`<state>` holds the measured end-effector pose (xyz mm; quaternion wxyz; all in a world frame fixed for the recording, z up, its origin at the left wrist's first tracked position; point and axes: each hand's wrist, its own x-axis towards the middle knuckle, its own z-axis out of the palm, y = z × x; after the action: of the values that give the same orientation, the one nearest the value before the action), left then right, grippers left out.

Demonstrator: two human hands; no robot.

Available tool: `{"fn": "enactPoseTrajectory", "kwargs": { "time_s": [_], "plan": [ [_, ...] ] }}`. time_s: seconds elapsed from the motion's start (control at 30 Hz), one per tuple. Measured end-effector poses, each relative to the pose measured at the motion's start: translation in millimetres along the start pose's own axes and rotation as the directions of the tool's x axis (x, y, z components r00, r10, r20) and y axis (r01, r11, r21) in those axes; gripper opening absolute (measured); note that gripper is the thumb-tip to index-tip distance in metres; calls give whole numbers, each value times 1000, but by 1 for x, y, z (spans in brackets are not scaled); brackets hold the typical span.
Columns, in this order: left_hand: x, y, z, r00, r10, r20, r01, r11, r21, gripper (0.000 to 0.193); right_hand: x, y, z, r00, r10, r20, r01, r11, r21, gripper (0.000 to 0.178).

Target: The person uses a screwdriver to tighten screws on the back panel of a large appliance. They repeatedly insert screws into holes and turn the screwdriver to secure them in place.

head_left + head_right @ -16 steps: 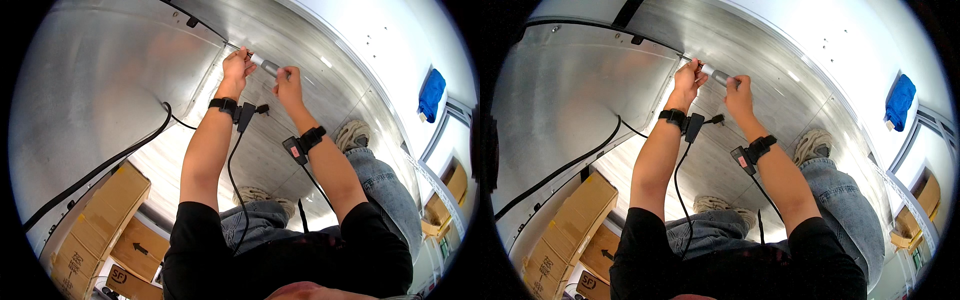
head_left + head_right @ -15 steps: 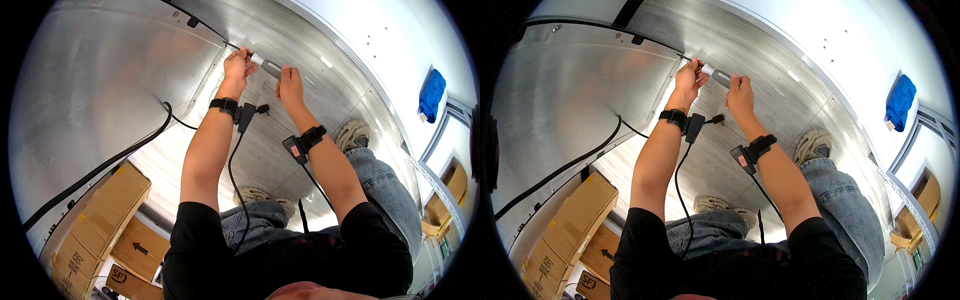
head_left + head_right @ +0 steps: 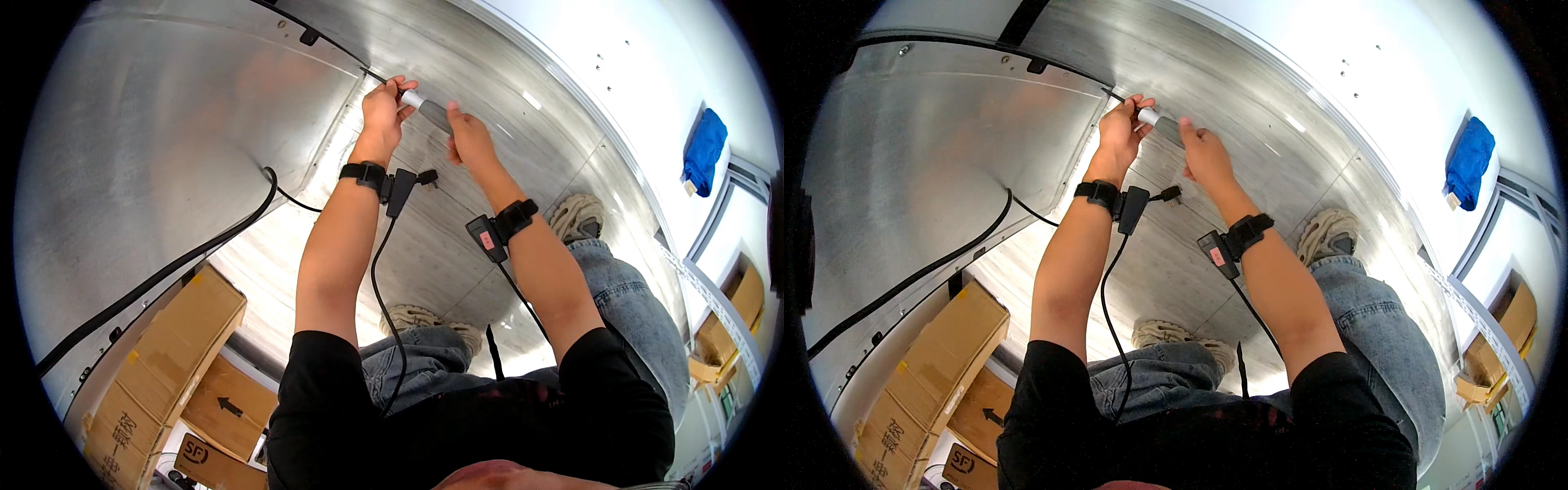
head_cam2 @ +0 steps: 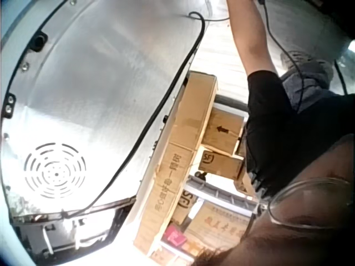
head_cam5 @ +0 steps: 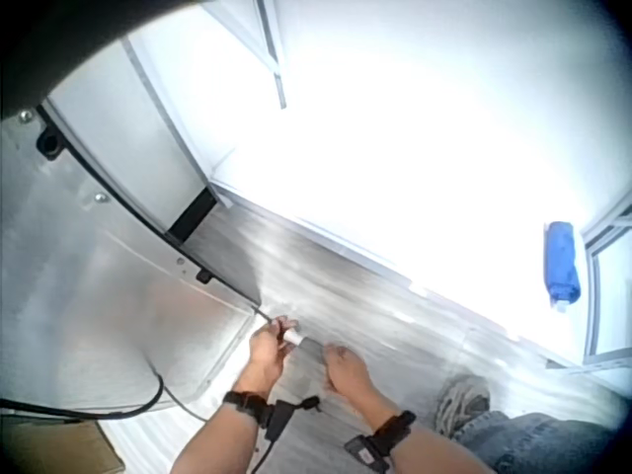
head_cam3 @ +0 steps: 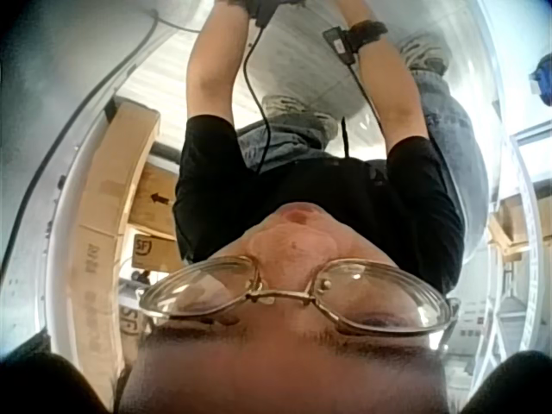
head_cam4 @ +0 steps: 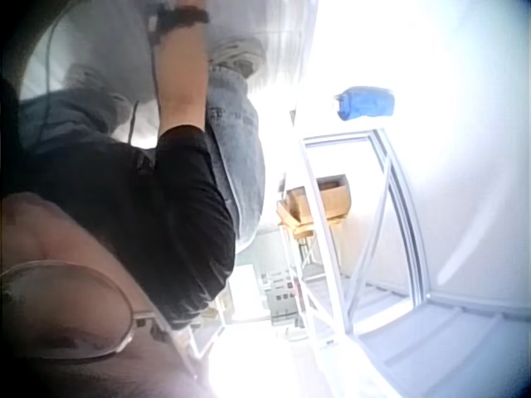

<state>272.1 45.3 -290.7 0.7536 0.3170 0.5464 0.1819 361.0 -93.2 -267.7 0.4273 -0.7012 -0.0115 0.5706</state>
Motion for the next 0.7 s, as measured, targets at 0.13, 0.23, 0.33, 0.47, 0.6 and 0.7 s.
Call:
{"fn": "enactPoseTrajectory", "kwargs": {
  "time_s": [0.13,0.23,0.33,0.47,0.6,0.7],
  "plan": [
    [0,2,3,999,-15,-51,19,996,91,21,12,34,22,867,-413,-277,405,910,-89,48],
    [-3,4,4,998,-5,-65,14,989,147,21,20,34,14,891,-365,-269,319,926,-200,46],
    [-9,3,7,1000,-15,17,15,1000,20,20,24,17,0,988,-90,-127,67,982,-178,39],
    [-7,1,6,999,-36,-20,36,999,2,22,2,6,9,973,-196,-122,187,979,-82,42],
    [-10,3,13,998,-25,-50,30,993,113,27,18,35,10,728,-609,-313,542,792,-282,52],
    [-10,5,11,1000,-15,-6,16,995,95,26,16,22,14,841,-387,-378,352,922,-162,53]
  ]
}}
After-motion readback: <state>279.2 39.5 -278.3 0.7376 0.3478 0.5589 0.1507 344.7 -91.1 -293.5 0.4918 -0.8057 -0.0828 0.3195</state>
